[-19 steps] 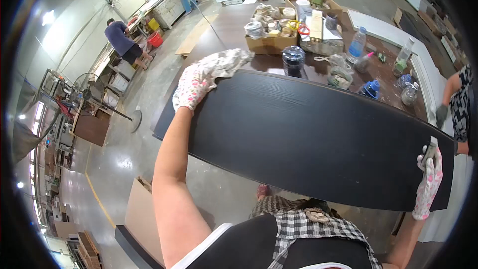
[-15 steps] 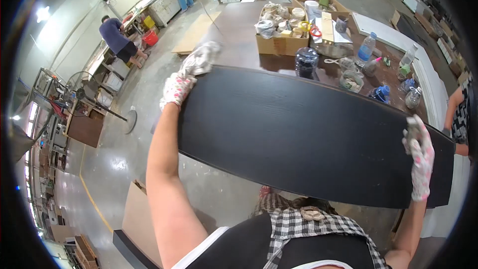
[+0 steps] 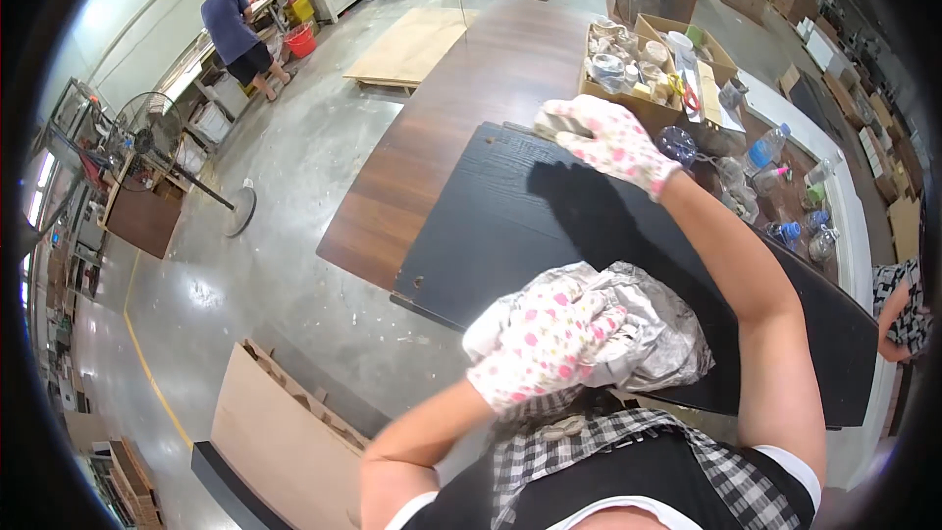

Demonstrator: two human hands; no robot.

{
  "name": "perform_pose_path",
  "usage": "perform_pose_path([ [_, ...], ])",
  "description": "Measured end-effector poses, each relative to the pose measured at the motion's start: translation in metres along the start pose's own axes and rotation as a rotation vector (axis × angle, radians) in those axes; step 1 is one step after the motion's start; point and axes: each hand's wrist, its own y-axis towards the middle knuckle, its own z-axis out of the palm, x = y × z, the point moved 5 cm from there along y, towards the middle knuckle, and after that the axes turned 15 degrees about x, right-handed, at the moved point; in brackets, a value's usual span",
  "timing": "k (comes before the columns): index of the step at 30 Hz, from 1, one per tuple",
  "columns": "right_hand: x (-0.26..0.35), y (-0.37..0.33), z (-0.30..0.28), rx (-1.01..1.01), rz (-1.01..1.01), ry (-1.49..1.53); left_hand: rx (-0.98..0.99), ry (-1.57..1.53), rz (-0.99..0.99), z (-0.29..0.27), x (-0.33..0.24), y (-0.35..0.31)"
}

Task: The person picks up dark wood panels from a stack, places them one at a time on a table, and wipes each panel with a cloth and a block.

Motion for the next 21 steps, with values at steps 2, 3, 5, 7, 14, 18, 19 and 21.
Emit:
perform_pose_path([
  [2,0.021,0.035,0.006,0.162,0.07,0.017,0.047,-0.024,-0.083,0.0,-0.003,-0.002],
  [3,0.023,0.047,0.01,0.193,0.069,0.003,0.042,-0.038,-0.075,0.001,0.0,0.0],
  [5,0.024,0.065,0.021,0.261,0.06,-0.016,0.024,-0.065,-0.072,0.003,0.001,0.001],
  [7,0.009,0.079,0.023,0.287,0.155,-0.074,-0.005,-0.086,-0.065,0.003,0.001,0.003],
  [14,0.0,0.083,0.024,0.268,0.151,-0.1,0.099,-0.083,-0.076,0.012,0.002,0.005],
  [18,-0.001,0.077,0.019,0.19,0.225,0.048,0.135,-0.097,-0.063,0.011,0.0,0.008],
  [19,-0.003,0.074,0.025,0.201,0.209,0.005,0.106,-0.095,-0.042,0.009,0.0,0.007],
  [21,-0.011,0.057,0.024,0.203,0.215,-0.03,0.143,-0.09,-0.03,0.009,-0.001,0.009],
])
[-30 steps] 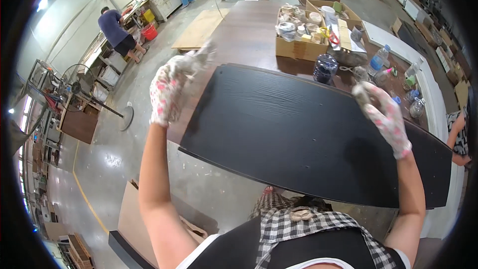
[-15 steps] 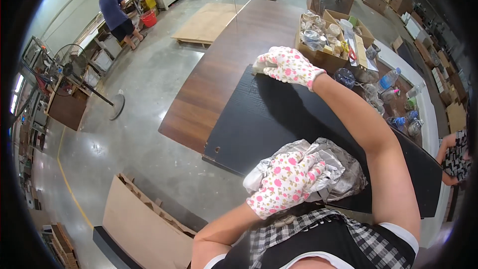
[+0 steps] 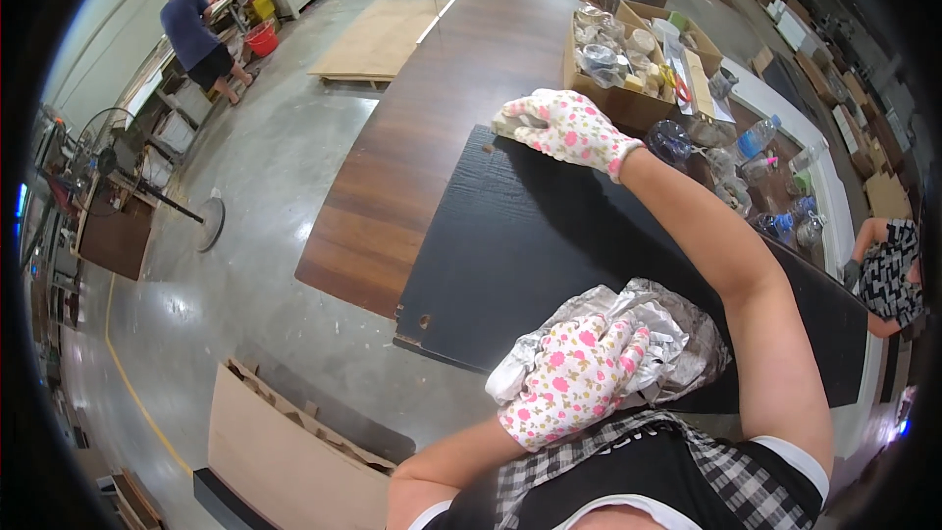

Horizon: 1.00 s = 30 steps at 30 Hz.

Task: The person picks up dark wood panels from a stack, places them one at a time on a table, and wipes each panel with a cloth and a block.

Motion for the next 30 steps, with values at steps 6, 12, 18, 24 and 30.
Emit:
perform_pose_path([
  [6,-0.051,-0.064,-0.006,-0.106,0.116,0.052,-0.046,-0.016,0.005,0.0,0.002,-0.003],
  [12,0.013,-0.021,0.008,-0.145,-0.089,-0.039,-0.148,-0.141,0.029,0.02,0.007,-0.004],
  [18,0.116,-0.037,0.038,-0.034,-0.43,-0.099,-0.096,-0.198,0.059,0.028,0.012,-0.002],
  [24,0.215,-0.077,0.057,0.304,-0.794,-0.106,0.32,-1.476,-0.082,0.019,0.005,-0.007],
  [30,0.1,-0.033,0.016,-0.194,-0.478,0.218,-0.065,-0.144,0.094,0.034,0.016,-0.003],
])
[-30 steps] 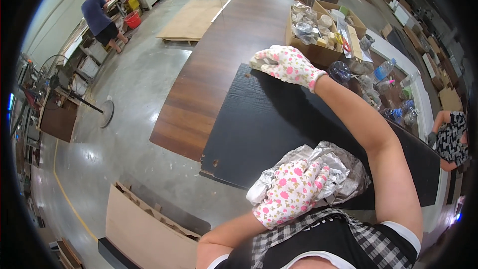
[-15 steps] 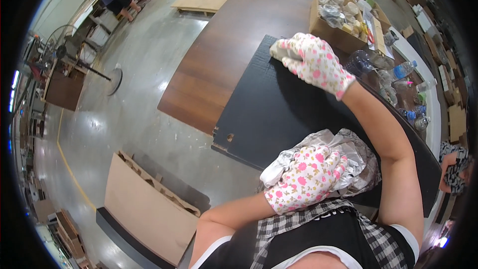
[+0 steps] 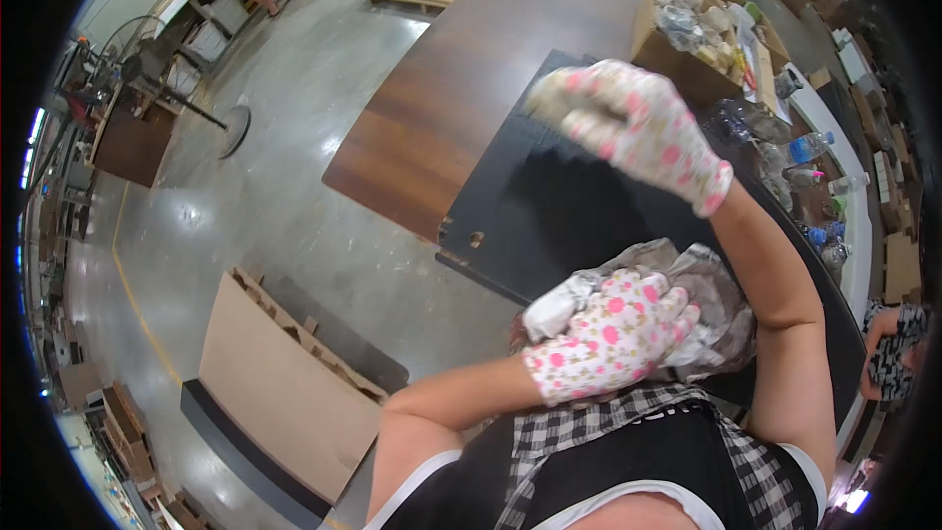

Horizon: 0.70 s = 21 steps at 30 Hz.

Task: The person picks up dark wood panels from a stack, places them one at a time on a table, and wipes each panel with a cloth and a block.

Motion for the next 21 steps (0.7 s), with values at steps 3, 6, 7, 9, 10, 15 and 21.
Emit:
perform_pose_path([
  [3,-0.066,-0.047,-0.04,-0.171,0.357,0.04,-0.158,0.135,-0.055,-0.029,0.012,-0.029],
  [6,-0.079,-0.054,-0.044,-0.19,0.433,-0.079,-0.091,0.223,-0.24,-0.08,0.025,-0.043],
  [7,-0.074,-0.039,-0.036,-0.14,0.413,-0.133,-0.077,0.229,-0.254,-0.082,0.027,-0.039],
  [9,-0.07,-0.016,-0.024,-0.03,0.403,-0.243,-0.049,0.24,-0.264,-0.077,0.026,-0.032],
  [10,-0.072,-0.012,-0.021,-0.065,0.345,-0.247,-0.038,0.246,-0.261,-0.076,0.025,-0.029],
  [15,-0.096,-0.048,-0.031,0.041,0.564,-0.278,-0.052,0.165,-0.206,-0.079,0.028,-0.029],
  [21,-0.077,-0.096,-0.064,-0.082,0.625,-0.246,0.097,0.184,-0.142,-0.094,0.037,-0.026],
])
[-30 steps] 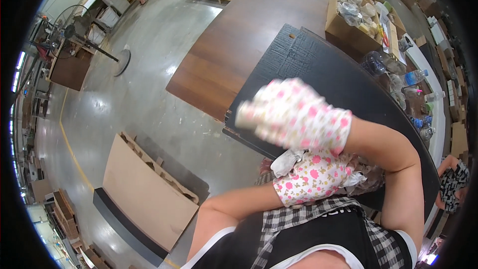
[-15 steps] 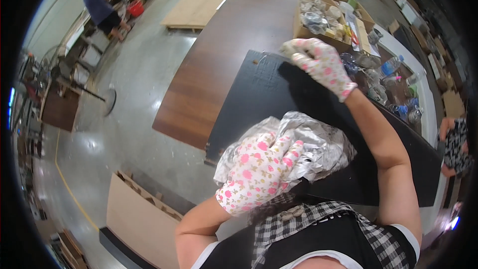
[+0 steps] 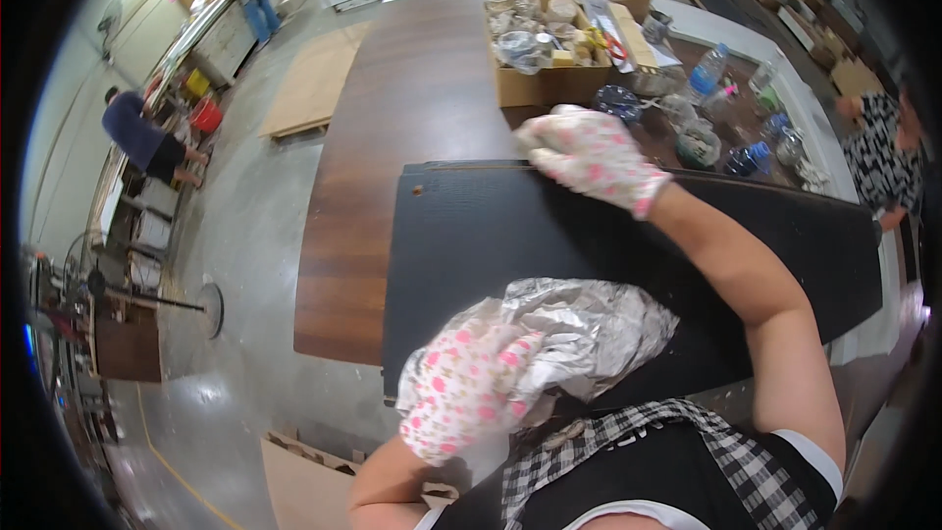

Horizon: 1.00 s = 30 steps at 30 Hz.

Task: The person picks up dark wood panels from a stack, places them one at a time on a table, and wipes each panel with a cloth and a block.

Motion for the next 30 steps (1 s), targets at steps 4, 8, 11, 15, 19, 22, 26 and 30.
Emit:
perform_pose_path([
  [4,0.041,0.029,0.027,0.001,-0.156,-0.065,-0.023,0.066,0.061,-0.026,0.014,0.017],
  [8,-0.001,-0.018,0.011,0.05,-0.031,-0.111,-0.022,-0.071,0.055,-0.044,0.043,0.039],
  [11,-0.071,-0.091,-0.02,0.04,0.204,-0.117,0.001,0.029,0.071,-0.054,0.046,0.06],
  [15,-0.086,-0.119,-0.036,-0.004,0.315,-0.045,-0.049,0.113,0.117,-0.064,0.06,0.111],
  [19,-0.058,-0.082,-0.01,0.032,0.161,-0.069,-0.033,0.087,0.222,-0.055,0.06,0.163],
  [22,-0.076,-0.107,-0.03,0.112,0.237,-0.12,-0.052,-0.005,0.194,-0.039,0.081,0.169],
  [26,-0.154,-0.211,-0.078,0.026,0.536,-0.14,-0.076,-0.154,0.146,-0.029,0.093,0.172],
  [30,-0.144,-0.186,-0.067,0.086,0.495,-0.002,-0.142,-0.374,-0.079,-0.035,0.074,0.189],
])
